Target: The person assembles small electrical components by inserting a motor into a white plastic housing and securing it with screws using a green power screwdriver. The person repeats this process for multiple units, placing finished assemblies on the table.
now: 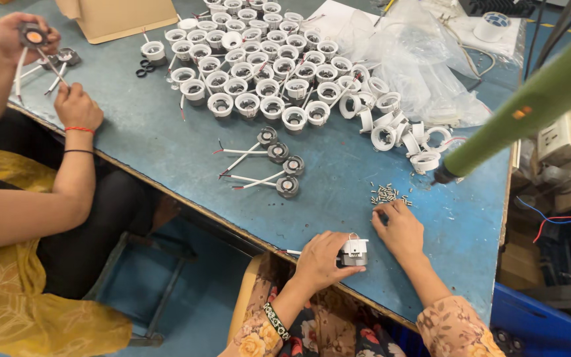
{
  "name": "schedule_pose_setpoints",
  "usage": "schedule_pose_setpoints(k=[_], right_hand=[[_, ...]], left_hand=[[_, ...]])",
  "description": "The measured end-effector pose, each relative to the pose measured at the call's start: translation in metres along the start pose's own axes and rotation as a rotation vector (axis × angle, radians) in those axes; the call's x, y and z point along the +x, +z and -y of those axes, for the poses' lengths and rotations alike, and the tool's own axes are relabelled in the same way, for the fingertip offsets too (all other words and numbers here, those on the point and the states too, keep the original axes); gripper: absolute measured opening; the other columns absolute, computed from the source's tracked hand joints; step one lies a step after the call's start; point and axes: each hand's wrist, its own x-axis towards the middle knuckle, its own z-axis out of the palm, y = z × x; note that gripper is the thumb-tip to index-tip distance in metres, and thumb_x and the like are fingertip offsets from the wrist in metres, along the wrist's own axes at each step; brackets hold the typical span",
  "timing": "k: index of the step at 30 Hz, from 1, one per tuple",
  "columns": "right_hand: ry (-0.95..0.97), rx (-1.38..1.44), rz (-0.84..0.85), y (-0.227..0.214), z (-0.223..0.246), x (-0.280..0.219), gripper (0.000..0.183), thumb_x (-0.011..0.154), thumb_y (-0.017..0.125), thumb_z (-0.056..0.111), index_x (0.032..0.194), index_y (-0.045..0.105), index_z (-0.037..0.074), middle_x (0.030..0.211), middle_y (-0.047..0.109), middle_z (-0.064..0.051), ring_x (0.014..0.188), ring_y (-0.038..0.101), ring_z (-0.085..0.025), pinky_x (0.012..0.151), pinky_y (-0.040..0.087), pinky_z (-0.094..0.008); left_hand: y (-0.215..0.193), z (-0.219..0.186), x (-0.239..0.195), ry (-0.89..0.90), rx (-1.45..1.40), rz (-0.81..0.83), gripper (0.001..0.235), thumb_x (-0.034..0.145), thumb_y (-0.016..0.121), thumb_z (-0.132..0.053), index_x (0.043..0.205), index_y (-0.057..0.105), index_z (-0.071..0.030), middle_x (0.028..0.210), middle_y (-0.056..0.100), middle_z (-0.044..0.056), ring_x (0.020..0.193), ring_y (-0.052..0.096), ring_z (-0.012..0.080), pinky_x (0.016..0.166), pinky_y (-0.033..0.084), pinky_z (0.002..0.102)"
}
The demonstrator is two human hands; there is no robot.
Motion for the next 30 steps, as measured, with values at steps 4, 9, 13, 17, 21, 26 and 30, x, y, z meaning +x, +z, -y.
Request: schedule_pose_setpoints(k=[4,9,13,17,21,26,30], right_hand=[[0.051,0.442,-0.029,-0.003,-0.003,-0.009,0.015,0.087,0.076,0.018,0.1,0.076,0.011,0.096,0.072,0.001,0.07,0.067,-0.013,0.064,0.054,-0.031],[0.134,0.837,0.19,-0.014,0.005,-0.054,0.01,0.088,0.073,0.007,0.098,0.076,0.008,0.095,0.07,-0.005,0.083,0.063,-0.012,0.07,0.05,-0.028],[-0.043,0.751,0.164,-0.023,0.024,-0.071,0.011,0.084,0.075,0.004,0.095,0.077,0.006,0.098,0.062,-0.007,0.09,0.061,-0.015,0.076,0.052,-0.028],[0.018,0.657,0.153,-0.033,0.041,-0.064,0.012,0.081,0.074,0.005,0.092,0.077,0.006,0.097,0.06,-0.005,0.086,0.063,-0.016,0.072,0.056,-0.029],[0.058,0.647,0.18,-0.035,0.041,-0.06,0.012,0.08,0.073,0.006,0.091,0.077,0.007,0.097,0.059,-0.006,0.086,0.063,-0.016,0.073,0.057,-0.029],[0.073,0.76,0.2,-0.018,0.026,-0.065,0.017,0.08,0.073,0.004,0.096,0.069,0.007,0.096,0.056,-0.003,0.091,0.058,-0.014,0.075,0.051,-0.028],[0.293,1.067,0.284,0.008,0.006,-0.06,0.032,0.079,0.073,-0.001,0.107,0.059,0.008,0.095,0.052,-0.002,0.093,0.053,-0.012,0.08,0.045,-0.026]], left_hand=[[0.001,0.001,0.001,-0.045,0.001,0.028,0.063,0.075,0.086,-0.047,0.123,0.066,-0.012,0.112,0.071,0.003,0.103,0.065,0.0266,0.09,0.05,0.041],[0.005,0.002,0.003,-0.061,0.009,0.044,0.062,0.073,0.088,-0.043,0.122,0.067,-0.012,0.107,0.071,0.003,0.101,0.065,0.026,0.088,0.05,0.04],[0.008,0.0,0.003,0.0,-0.014,-0.025,0.06,0.072,0.088,-0.037,0.123,0.067,-0.012,0.113,0.072,0.002,0.103,0.065,0.0257,0.088,0.05,0.04],[0.008,-0.003,0.005,-0.024,0.015,0.003,0.06,0.072,0.088,-0.035,0.123,0.068,-0.012,0.11,0.071,0.003,0.101,0.064,0.0257,0.086,0.048,0.04],[0.009,-0.001,0.004,-0.013,0.008,-0.014,0.058,0.073,0.089,-0.036,0.121,0.067,-0.012,0.108,0.071,0.003,0.102,0.064,0.0262,0.087,0.048,0.041],[0.012,0.001,0.003,-0.016,0.02,-0.012,0.056,0.076,0.087,-0.036,0.122,0.067,-0.013,0.109,0.07,0.002,0.102,0.063,0.0251,0.087,0.048,0.04],[0.01,-0.001,0.005,-0.039,0.024,0.001,0.058,0.074,0.088,-0.039,0.122,0.067,-0.014,0.112,0.071,0.001,0.104,0.064,0.0243,0.089,0.047,0.039]])
